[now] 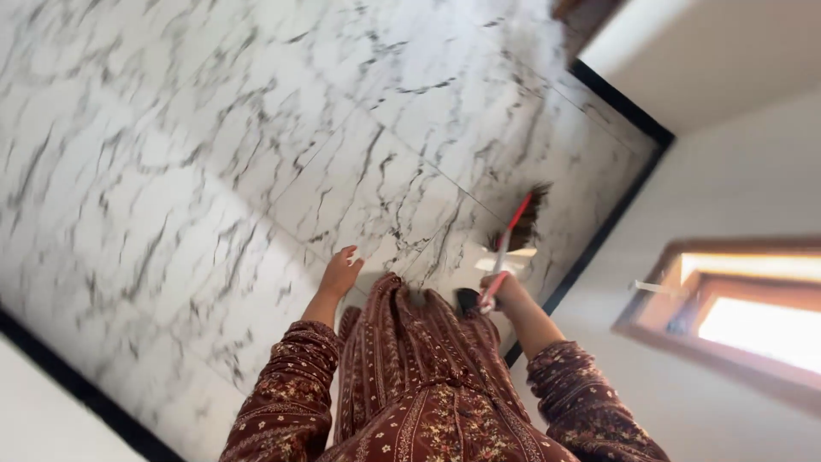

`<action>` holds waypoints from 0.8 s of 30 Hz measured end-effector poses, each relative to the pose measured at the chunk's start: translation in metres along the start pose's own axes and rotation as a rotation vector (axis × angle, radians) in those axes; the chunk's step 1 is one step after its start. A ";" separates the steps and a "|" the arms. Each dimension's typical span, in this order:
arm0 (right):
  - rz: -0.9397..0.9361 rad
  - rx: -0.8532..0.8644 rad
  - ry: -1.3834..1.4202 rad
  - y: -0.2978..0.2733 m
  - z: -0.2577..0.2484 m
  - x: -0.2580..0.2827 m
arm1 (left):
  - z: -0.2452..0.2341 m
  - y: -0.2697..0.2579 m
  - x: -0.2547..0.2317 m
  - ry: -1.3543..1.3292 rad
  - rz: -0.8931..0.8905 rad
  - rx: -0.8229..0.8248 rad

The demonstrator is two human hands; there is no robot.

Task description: Sweeping a tiled floor with a broom.

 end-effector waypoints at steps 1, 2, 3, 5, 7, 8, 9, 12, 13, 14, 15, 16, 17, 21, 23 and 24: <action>0.000 0.022 -0.059 0.006 0.007 0.000 | 0.002 -0.013 0.020 -0.034 -0.038 -0.038; -0.165 0.162 -0.231 0.009 0.023 0.011 | 0.005 -0.028 0.042 -0.033 -0.127 -0.094; -0.325 0.312 -0.399 0.008 0.038 0.017 | 0.011 -0.045 0.063 -0.033 -0.218 -0.147; -0.317 0.385 -0.421 -0.017 0.043 0.047 | 0.036 -0.078 0.080 -0.067 -0.255 -0.210; -0.310 0.460 -0.435 -0.035 0.048 0.085 | 0.068 -0.102 0.081 -0.093 -0.287 -0.277; -0.259 0.425 -0.511 -0.039 0.044 0.094 | 0.089 -0.114 0.082 -0.197 -0.326 -0.274; -0.210 0.388 -0.588 -0.043 0.041 0.102 | 0.111 -0.125 0.083 -0.301 -0.363 -0.273; -0.286 0.413 -0.845 -0.108 0.041 0.125 | 0.170 -0.140 0.062 -0.427 -0.311 -0.290; -0.278 0.424 -0.866 -0.130 0.039 0.116 | 0.184 -0.152 0.054 -0.439 -0.329 -0.301; -0.264 0.487 -0.974 -0.154 0.040 0.107 | 0.196 -0.158 0.039 -0.440 -0.296 -0.304; -0.246 0.548 -1.081 -0.180 0.041 0.098 | 0.206 -0.164 0.024 -0.441 -0.262 -0.307; -0.255 0.564 -1.111 -0.166 0.036 0.085 | 0.212 -0.170 0.026 -0.459 -0.273 -0.336; -0.209 0.674 -1.106 -0.155 0.035 0.067 | 0.217 -0.174 0.024 -0.465 -0.226 -0.351; -0.115 0.765 -1.219 -0.069 0.020 0.024 | 0.212 -0.206 0.029 -0.536 -0.229 -0.464; -0.147 0.767 -1.342 -0.077 0.022 0.031 | 0.222 -0.234 0.047 -0.525 -0.285 -0.507; -0.204 0.756 -1.432 -0.081 0.030 0.034 | 0.222 -0.246 0.058 -0.494 -0.309 -0.534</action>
Point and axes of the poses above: each hand's wrist, its own y-axis towards the middle knuckle, its own z-axis out of the palm, x = y × z, the point moved 8 cm from there along y, towards the middle knuckle, and after that the axes turned 6 degrees about -x, right-handed, at the moved point
